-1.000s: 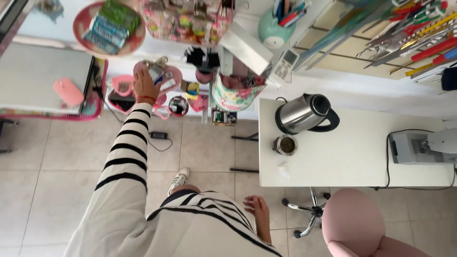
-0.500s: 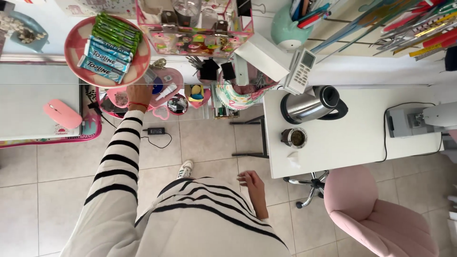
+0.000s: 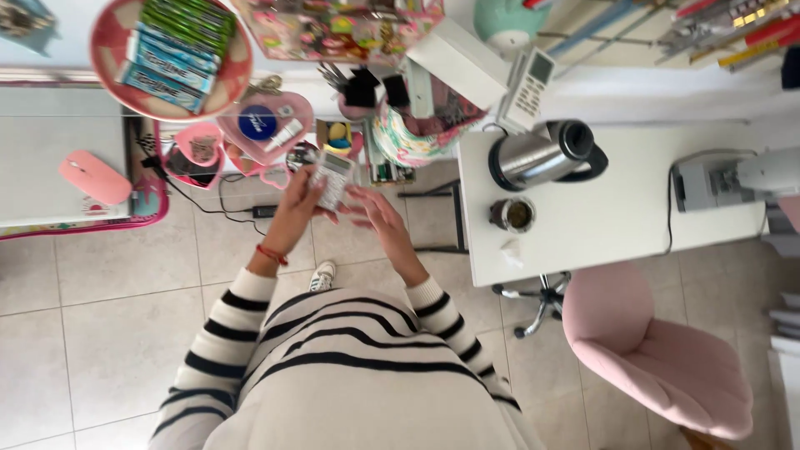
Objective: Measuring blue fabric with a tape measure, using a calculator for dimensions, and pinning the fabric pieces together.
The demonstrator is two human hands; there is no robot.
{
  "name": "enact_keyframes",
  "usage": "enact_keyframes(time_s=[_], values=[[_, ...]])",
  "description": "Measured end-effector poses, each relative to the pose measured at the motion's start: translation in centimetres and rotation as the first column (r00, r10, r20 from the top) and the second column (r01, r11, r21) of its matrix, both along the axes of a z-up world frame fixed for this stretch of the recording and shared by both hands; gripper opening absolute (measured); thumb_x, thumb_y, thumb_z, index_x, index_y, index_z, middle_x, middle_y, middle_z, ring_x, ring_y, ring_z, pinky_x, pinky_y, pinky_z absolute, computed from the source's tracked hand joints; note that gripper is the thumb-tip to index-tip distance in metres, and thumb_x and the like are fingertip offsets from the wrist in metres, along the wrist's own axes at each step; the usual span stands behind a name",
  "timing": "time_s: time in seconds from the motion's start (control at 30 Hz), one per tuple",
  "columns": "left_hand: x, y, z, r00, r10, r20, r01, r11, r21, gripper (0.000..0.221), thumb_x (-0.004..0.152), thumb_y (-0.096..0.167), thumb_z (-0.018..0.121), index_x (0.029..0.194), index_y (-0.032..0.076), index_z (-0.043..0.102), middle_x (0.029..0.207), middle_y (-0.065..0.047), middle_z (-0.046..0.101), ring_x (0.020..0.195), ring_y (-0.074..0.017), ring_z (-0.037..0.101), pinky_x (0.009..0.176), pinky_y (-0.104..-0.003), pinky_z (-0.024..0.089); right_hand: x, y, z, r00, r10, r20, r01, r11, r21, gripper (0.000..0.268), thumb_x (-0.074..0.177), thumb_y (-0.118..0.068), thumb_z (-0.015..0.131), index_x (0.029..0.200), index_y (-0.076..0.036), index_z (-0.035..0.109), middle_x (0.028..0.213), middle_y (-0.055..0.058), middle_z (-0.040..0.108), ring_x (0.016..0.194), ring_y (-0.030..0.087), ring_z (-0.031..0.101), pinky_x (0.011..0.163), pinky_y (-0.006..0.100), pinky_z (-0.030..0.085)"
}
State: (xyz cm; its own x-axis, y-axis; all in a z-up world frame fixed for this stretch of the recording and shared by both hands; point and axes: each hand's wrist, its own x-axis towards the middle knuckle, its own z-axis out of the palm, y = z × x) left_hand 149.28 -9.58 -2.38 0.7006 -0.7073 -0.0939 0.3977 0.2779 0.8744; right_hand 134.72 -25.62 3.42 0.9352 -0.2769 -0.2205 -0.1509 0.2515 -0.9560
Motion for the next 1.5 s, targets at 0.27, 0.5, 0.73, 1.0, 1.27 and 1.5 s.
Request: enact_keyframes(time_s=[0.27,0.5,0.73,1.0,1.27,1.5], values=[[-6.9,-2.2,8.9,0.998,-0.045,0.052,0.047,0.998,-0.031,0.039,0.120,0.020,0.038,0.150,-0.002,0.049,0.108,-0.027,0.072,0.091,-0.0345,0.081,0.078,-0.047,0.074,-0.9,-0.6,-0.1,0.939,-0.246,0.240,0.258,0.966,-0.020,0.019,0.115,-0.011,0.058,0.127,-0.002,0.069,0.084,0.003,0.058,0.072,0.008,0.053,0.058,0.025,0.055],[-7.7,-2.9,12.0,0.990,-0.141,0.017,0.141,0.990,-0.025,0.044,0.120,0.024,0.037,0.151,-0.001,0.055,0.117,-0.022,0.072,0.100,-0.0327,0.078,0.090,-0.053,0.070,-3.3,-1.4,3.6,0.907,-0.348,0.236,0.395,0.899,-0.192,0.021,0.112,-0.010,0.067,0.130,-0.001,0.073,0.103,0.007,0.078,0.092,0.006,0.066,0.087,0.027,0.061],[-8.0,-4.2,11.2,0.957,-0.155,0.244,0.110,0.976,0.190,0.031,0.113,0.009,0.062,0.143,0.006,0.072,0.103,-0.012,0.076,0.078,-0.0140,0.068,0.071,-0.036,0.065,-6.4,-1.5,4.2,0.925,-0.355,0.134,0.361,0.932,-0.023,0.038,0.118,-0.016,0.055,0.153,-0.003,0.057,0.124,0.001,0.068,0.106,0.007,0.069,0.098,0.033,0.065],[-9.1,-5.4,13.2,0.970,-0.229,0.084,0.211,0.961,0.180,0.031,0.110,0.004,0.064,0.140,0.004,0.072,0.110,-0.018,0.079,0.086,-0.0206,0.078,0.078,-0.043,0.071,-8.6,-1.5,3.3,0.955,-0.222,0.196,0.139,0.920,0.367,0.055,0.116,-0.013,0.051,0.167,-0.018,0.029,0.147,0.022,0.066,0.121,0.042,0.074,0.086,0.071,0.063],[-9.0,-4.6,11.7,0.953,-0.269,0.137,0.241,0.951,0.196,0.050,0.100,-0.001,0.073,0.149,-0.001,0.064,0.116,-0.023,0.077,0.092,-0.0208,0.075,0.085,-0.042,0.069,-9.3,-2.1,0.4,0.954,-0.230,0.191,0.130,0.893,0.430,0.052,0.119,-0.019,0.043,0.168,-0.025,0.025,0.152,0.025,0.062,0.121,0.043,0.074,0.094,0.066,0.063],[-8.9,-4.1,11.7,0.963,-0.245,0.116,0.222,0.958,0.183,0.049,0.100,-0.003,0.071,0.148,-0.002,0.064,0.116,-0.022,0.078,0.093,-0.0238,0.079,0.083,-0.043,0.070,-8.9,-1.6,1.2,0.950,-0.229,0.212,0.117,0.891,0.439,0.056,0.118,-0.015,0.043,0.169,-0.024,0.023,0.148,0.021,0.065,0.117,0.035,0.078,0.104,0.058,0.064]])
